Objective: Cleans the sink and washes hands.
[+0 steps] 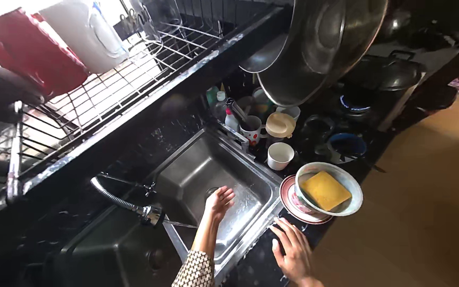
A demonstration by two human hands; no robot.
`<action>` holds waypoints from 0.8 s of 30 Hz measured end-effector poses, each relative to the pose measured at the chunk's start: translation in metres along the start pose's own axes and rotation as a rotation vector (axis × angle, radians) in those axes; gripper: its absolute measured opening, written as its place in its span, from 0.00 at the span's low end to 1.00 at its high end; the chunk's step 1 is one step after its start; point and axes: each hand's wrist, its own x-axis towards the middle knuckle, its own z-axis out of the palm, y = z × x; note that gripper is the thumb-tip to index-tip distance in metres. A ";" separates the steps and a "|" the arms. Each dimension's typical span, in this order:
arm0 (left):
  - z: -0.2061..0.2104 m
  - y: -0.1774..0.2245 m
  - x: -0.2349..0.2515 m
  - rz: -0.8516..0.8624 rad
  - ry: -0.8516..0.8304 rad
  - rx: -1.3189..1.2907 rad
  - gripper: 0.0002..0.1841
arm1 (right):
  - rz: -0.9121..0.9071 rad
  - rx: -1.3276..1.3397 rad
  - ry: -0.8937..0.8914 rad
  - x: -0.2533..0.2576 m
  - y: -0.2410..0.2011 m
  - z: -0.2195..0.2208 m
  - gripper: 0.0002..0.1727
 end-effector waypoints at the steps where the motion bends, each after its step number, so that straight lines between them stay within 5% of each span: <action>1: -0.018 -0.003 -0.004 -0.012 0.058 -0.034 0.17 | 0.002 0.004 -0.007 -0.001 0.000 0.000 0.26; 6: -0.095 -0.010 -0.025 0.064 0.334 -0.349 0.13 | -0.008 0.004 -0.004 0.000 -0.001 0.001 0.26; 10: -0.110 -0.005 -0.028 0.131 0.335 -0.561 0.11 | -0.002 -0.004 -0.018 -0.001 -0.001 0.001 0.27; 14: -0.057 -0.004 -0.030 -0.020 0.190 -0.340 0.14 | 0.003 -0.007 -0.013 -0.001 -0.001 0.002 0.26; 18: 0.029 -0.024 -0.026 -0.180 -0.245 0.119 0.20 | 0.002 -0.010 0.002 0.000 -0.002 0.000 0.25; 20: 0.067 -0.033 -0.015 -0.107 -0.389 0.296 0.19 | 0.000 -0.010 -0.011 0.000 -0.002 -0.001 0.26; 24: 0.100 -0.015 0.012 0.162 -0.236 0.187 0.22 | -0.011 -0.016 -0.022 0.001 -0.002 -0.001 0.27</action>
